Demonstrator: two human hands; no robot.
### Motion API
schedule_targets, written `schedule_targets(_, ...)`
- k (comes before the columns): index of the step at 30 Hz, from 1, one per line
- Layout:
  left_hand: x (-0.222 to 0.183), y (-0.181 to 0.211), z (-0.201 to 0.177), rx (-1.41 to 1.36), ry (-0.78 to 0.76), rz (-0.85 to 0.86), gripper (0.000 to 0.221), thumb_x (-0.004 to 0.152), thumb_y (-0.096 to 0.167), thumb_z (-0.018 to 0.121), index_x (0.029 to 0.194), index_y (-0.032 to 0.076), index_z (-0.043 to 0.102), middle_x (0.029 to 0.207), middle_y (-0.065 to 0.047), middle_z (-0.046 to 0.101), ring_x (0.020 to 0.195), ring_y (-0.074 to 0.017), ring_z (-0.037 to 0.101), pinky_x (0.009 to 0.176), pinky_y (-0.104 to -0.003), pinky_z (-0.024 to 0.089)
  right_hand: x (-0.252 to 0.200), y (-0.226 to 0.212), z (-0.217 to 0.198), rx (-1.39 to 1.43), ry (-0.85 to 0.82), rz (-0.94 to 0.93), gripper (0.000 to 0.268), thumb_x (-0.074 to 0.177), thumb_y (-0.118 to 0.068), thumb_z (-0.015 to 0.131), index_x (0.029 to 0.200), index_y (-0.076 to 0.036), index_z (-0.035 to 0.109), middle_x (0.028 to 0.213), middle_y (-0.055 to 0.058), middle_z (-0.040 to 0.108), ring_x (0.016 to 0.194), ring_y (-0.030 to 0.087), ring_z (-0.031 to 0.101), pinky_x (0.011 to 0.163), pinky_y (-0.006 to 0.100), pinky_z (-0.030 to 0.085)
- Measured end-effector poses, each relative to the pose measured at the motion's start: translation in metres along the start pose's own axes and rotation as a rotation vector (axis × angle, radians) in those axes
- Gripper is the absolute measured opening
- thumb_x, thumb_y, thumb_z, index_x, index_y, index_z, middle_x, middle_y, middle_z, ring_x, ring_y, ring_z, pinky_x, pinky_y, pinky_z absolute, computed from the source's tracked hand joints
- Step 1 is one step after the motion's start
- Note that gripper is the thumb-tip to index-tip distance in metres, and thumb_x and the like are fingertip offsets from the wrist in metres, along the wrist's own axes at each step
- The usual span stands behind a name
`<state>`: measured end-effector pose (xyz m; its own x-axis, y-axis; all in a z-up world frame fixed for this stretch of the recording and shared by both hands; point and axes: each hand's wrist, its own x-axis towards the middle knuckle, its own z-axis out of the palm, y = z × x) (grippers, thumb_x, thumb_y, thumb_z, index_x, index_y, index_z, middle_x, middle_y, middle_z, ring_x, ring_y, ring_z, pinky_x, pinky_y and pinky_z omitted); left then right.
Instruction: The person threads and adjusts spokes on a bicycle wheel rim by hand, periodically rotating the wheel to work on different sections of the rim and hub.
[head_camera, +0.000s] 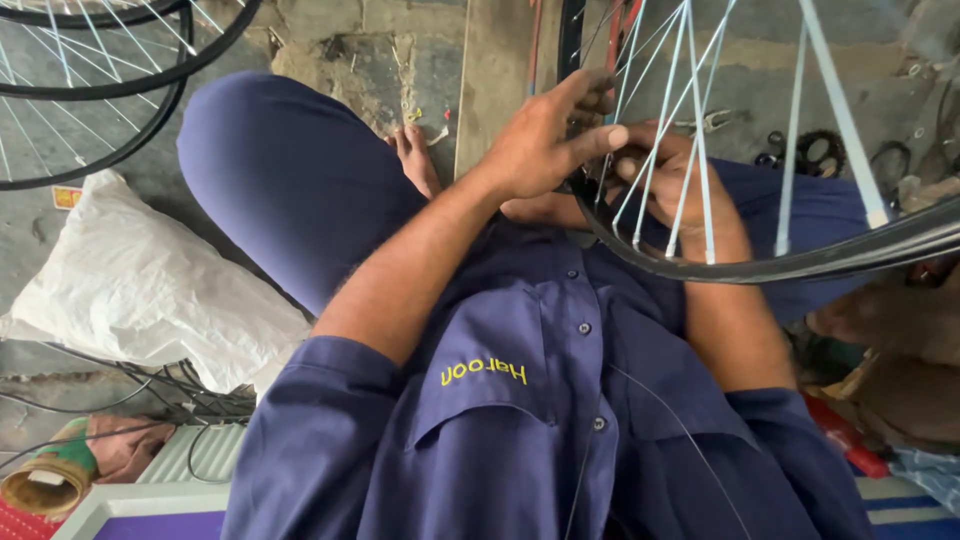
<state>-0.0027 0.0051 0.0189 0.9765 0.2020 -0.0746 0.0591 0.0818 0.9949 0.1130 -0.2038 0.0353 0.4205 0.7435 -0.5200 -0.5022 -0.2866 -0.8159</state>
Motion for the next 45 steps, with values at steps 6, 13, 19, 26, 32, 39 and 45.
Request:
schedule_targets(6, -0.001, 0.004, 0.001, -0.094, -0.055, -0.049, 0.073, 0.096, 0.037, 0.076, 0.15, 0.001, 0.043, 0.127, -0.022, 0.069, 0.119, -0.034, 0.073, 0.098, -0.042, 0.063, 0.007, -0.01, 0.004, -0.192, -0.159, -0.146, 0.038, 0.09, -0.01, 0.08, 0.123, 0.002, 0.068, 0.104, 0.006, 0.07, 0.089, 0.017, 0.07, 0.076, 0.031, 0.06)
schedule_targets(13, 0.0, -0.002, 0.0, 0.037, 0.002, 0.026, 0.07, 0.098, 0.039, 0.077, 0.15, 0.003, 0.047, 0.13, -0.022, 0.07, 0.121, -0.0346, 0.072, 0.102, -0.042, 0.06, 0.006, -0.028, 0.073, -0.885, 0.331, -0.358, 0.026, 0.089, -0.009, 0.085, 0.104, 0.004, 0.069, 0.09, 0.01, 0.071, 0.081, 0.019, 0.072, 0.07, 0.034, 0.057)
schedule_targets(19, -0.004, 0.02, -0.004, 0.022, -0.034, 0.035, 0.075, 0.089, 0.05, 0.082, 0.14, 0.001, 0.055, 0.12, -0.019, 0.075, 0.112, -0.0313, 0.077, 0.098, -0.04, 0.061, -0.024, -0.041, 0.054, -0.312, 0.106, -0.165, 0.031, 0.089, -0.009, 0.081, 0.115, 0.001, 0.066, 0.102, 0.007, 0.072, 0.095, 0.015, 0.073, 0.086, 0.032, 0.06)
schedule_targets(26, -0.005, 0.017, 0.001, -0.01, 0.028, -0.032, 0.057, 0.099, 0.044, 0.07, 0.137, 0.003, 0.059, 0.111, -0.014, 0.077, 0.099, -0.0266, 0.078, 0.087, -0.038, 0.062, -0.037, -0.041, 0.063, -0.752, 0.275, -0.232, 0.034, 0.085, -0.01, 0.088, 0.105, 0.003, 0.064, 0.096, 0.009, 0.074, 0.087, 0.015, 0.074, 0.078, 0.03, 0.06)
schedule_targets(32, -0.01, 0.003, 0.012, 0.174, 0.123, 0.148, 0.032, 0.104, 0.021, 0.065, 0.131, 0.006, 0.06, 0.113, -0.014, 0.074, 0.106, -0.0346, 0.074, 0.089, -0.041, 0.058, -0.037, -0.039, 0.054, -0.56, 0.363, -0.394, 0.026, 0.095, 0.003, 0.077, 0.12, 0.006, 0.071, 0.108, 0.012, 0.076, 0.096, 0.016, 0.073, 0.087, 0.027, 0.058)
schedule_targets(39, -0.013, 0.009, 0.009, 0.211, 0.103, 0.207, 0.026, 0.102, 0.018, 0.067, 0.125, 0.006, 0.061, 0.115, -0.014, 0.066, 0.107, -0.0344, 0.069, 0.091, -0.041, 0.055, -0.017, 0.002, 0.04, -0.085, 0.24, -0.177, 0.023, 0.099, 0.012, 0.064, 0.12, 0.005, 0.067, 0.103, 0.009, 0.072, 0.089, 0.013, 0.07, 0.08, 0.025, 0.057)
schedule_targets(45, -0.01, 0.011, 0.007, 0.207, 0.087, 0.202, 0.026, 0.101, 0.016, 0.069, 0.124, 0.006, 0.062, 0.111, -0.013, 0.068, 0.103, -0.0325, 0.07, 0.088, -0.041, 0.056, -0.023, 0.0, 0.055, -0.403, 0.279, -0.4, 0.02, 0.1, 0.006, 0.064, 0.12, 0.003, 0.06, 0.106, 0.01, 0.07, 0.093, 0.01, 0.069, 0.082, 0.026, 0.058)
